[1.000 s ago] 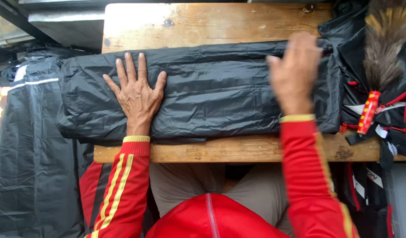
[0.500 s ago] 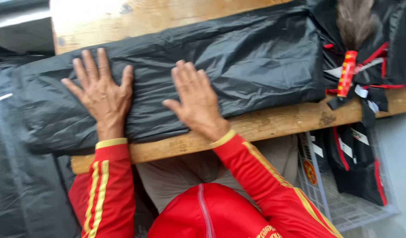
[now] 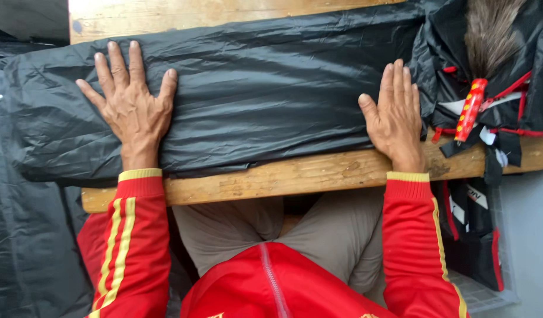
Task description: The person rolls a large black fabric sheet on a wooden table, repeatedly smoothing it with both hands. They then use a feather duster to wipe the rolled fabric's surface multiple times, alternating between smoothing and dusting until the roll is compact.
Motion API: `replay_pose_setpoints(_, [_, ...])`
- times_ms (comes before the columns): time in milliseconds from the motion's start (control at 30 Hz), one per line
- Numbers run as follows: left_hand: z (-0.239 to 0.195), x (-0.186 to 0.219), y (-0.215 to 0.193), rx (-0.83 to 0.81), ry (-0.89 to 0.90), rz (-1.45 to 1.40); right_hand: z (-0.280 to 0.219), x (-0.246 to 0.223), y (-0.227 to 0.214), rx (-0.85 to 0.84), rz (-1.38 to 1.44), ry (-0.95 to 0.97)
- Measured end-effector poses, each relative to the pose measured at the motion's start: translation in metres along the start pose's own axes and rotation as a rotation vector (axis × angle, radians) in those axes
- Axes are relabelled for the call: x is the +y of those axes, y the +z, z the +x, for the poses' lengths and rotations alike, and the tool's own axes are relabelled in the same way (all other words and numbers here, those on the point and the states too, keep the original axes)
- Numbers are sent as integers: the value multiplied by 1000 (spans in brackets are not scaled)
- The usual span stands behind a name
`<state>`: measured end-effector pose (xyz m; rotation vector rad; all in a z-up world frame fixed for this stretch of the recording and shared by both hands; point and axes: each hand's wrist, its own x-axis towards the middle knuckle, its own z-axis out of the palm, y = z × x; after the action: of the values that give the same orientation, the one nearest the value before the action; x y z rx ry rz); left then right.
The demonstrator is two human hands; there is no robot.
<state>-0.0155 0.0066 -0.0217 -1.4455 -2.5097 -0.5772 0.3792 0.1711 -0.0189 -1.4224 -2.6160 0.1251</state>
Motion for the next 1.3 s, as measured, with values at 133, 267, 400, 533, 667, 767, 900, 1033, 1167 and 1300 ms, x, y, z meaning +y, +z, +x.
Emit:
replay_pose_setpoints(133, [0, 1, 4, 31, -23, 4, 8, -26, -10, 35, 69, 88])
replay_pose_setpoints(267, [-2, -2, 8, 88, -12, 24, 13, -122, -11, 368, 92, -20])
replay_pose_setpoints(400, [-2, -1, 6, 78, 3, 26, 5, -226, 0, 202, 107, -228])
replay_pose_setpoints(533, [0, -1, 7, 60, 20, 45, 0, -227, 35, 195, 108, -278])
replay_pose_setpoints(667, [2, -2, 3, -6, 11, 18, 2, -164, 29, 176, 14, -270])
replay_pose_setpoints(767, [3, 3, -4, -83, -46, -29, 10, -104, 3, 143, 97, -235])
replay_pose_setpoints(900, [1, 2, -2, -35, -11, -39, 9, -29, -14, -15, 110, 61])
replay_pose_setpoints(1033, [3, 2, 1, -40, -30, -15, 7, 9, -9, -51, 82, 123])
replay_pose_setpoints(1167, [2, -3, 8, 16, -45, 26, 15, 6, -3, -52, 44, 144])
replay_pose_setpoints(1300, [0, 3, 5, 9, -101, 35, 34, -72, -22, 185, 94, 146])
